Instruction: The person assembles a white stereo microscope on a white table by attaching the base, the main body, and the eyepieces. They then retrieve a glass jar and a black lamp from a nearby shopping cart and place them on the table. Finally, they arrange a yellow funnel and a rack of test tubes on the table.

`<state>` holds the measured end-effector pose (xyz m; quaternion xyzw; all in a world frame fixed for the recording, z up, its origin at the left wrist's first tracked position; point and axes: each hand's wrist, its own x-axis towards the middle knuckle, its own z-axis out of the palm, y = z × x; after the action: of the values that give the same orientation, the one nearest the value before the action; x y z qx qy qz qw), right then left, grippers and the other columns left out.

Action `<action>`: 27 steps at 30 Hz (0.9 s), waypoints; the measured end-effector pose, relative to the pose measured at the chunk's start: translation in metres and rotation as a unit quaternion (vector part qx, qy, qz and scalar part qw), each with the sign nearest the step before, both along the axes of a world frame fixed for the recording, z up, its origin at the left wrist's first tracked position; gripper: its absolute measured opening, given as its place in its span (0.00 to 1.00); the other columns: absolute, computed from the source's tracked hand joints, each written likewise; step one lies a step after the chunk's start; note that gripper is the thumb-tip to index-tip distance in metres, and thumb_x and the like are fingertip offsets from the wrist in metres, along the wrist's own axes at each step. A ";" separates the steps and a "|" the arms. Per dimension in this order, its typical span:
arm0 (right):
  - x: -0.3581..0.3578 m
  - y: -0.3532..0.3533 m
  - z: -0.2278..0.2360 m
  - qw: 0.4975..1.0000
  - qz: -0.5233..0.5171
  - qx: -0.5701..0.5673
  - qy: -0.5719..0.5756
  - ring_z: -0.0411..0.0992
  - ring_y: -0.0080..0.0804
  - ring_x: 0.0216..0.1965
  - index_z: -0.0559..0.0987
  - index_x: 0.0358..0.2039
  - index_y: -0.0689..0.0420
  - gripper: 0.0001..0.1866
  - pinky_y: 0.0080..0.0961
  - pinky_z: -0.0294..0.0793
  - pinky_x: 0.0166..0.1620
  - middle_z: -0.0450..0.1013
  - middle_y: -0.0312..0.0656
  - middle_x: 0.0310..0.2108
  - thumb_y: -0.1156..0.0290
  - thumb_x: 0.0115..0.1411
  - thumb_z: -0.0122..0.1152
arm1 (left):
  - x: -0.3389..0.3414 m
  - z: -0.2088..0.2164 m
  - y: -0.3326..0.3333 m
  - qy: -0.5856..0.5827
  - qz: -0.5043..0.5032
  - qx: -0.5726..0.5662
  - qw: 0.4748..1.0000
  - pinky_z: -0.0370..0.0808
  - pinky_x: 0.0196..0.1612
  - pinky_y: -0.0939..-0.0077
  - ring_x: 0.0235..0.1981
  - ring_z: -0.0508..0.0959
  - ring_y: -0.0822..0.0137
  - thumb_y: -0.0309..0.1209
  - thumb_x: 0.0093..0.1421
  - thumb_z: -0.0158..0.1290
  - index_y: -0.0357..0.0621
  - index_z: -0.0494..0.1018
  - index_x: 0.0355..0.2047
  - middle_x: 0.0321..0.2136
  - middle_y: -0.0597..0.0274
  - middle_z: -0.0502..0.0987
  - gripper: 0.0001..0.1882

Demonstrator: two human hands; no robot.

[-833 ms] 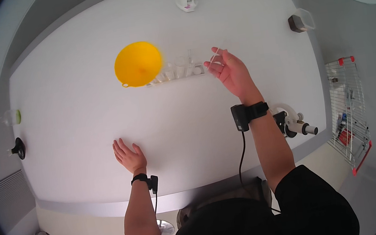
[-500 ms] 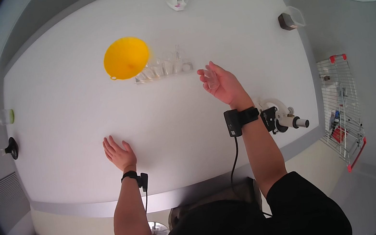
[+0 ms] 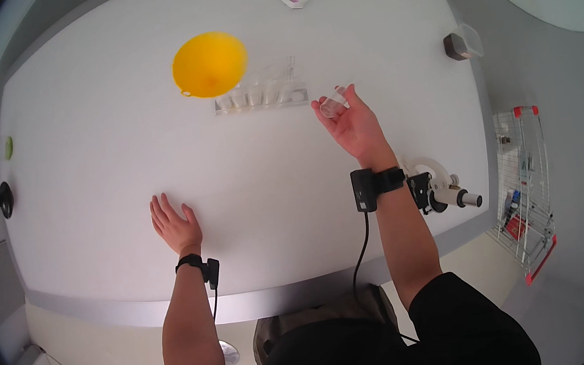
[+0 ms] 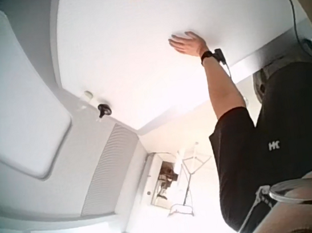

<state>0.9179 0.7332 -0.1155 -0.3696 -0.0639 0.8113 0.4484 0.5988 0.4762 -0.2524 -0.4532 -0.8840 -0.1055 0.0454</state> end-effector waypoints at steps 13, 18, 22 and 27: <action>-0.024 0.016 -0.030 0.890 -0.006 0.333 -0.310 0.68 0.39 0.53 0.58 0.54 0.58 0.20 0.35 0.70 0.54 0.67 0.44 0.45 0.73 0.65 0.52 | -0.002 0.003 0.001 -0.005 0.008 0.011 1.000 0.55 0.64 0.55 0.64 0.58 0.54 0.36 0.59 0.48 0.46 0.60 0.60 0.62 0.53 0.60 0.28; -0.034 0.039 -0.072 0.837 -0.006 0.408 -0.366 0.67 0.34 0.53 0.63 0.45 0.60 0.15 0.32 0.66 0.56 0.65 0.40 0.45 0.79 0.61 0.56 | -0.002 0.004 0.003 -0.006 0.007 0.012 1.000 0.55 0.64 0.55 0.64 0.58 0.54 0.36 0.59 0.47 0.46 0.60 0.60 0.62 0.54 0.60 0.28; -0.035 0.040 -0.098 0.819 0.026 0.415 -0.394 0.67 0.32 0.54 0.64 0.46 0.59 0.17 0.31 0.64 0.57 0.69 0.44 0.47 0.79 0.60 0.57 | -0.001 0.004 0.004 -0.015 0.011 0.008 1.000 0.55 0.64 0.55 0.64 0.58 0.54 0.36 0.59 0.47 0.46 0.60 0.60 0.62 0.54 0.60 0.28; -0.033 0.037 -0.106 0.728 0.068 0.438 -0.523 0.68 0.33 0.52 0.68 0.47 0.59 0.18 0.30 0.66 0.55 0.71 0.43 0.50 0.76 0.58 0.61 | 0.000 0.004 0.003 -0.017 0.013 -0.001 1.000 0.56 0.64 0.55 0.64 0.58 0.54 0.36 0.59 0.47 0.46 0.60 0.60 0.62 0.54 0.60 0.28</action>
<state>0.8851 0.7698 -0.2210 -0.4923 -0.6618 0.4000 0.3996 0.5985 0.4791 -0.2489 -0.4403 -0.8904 -0.1115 0.0313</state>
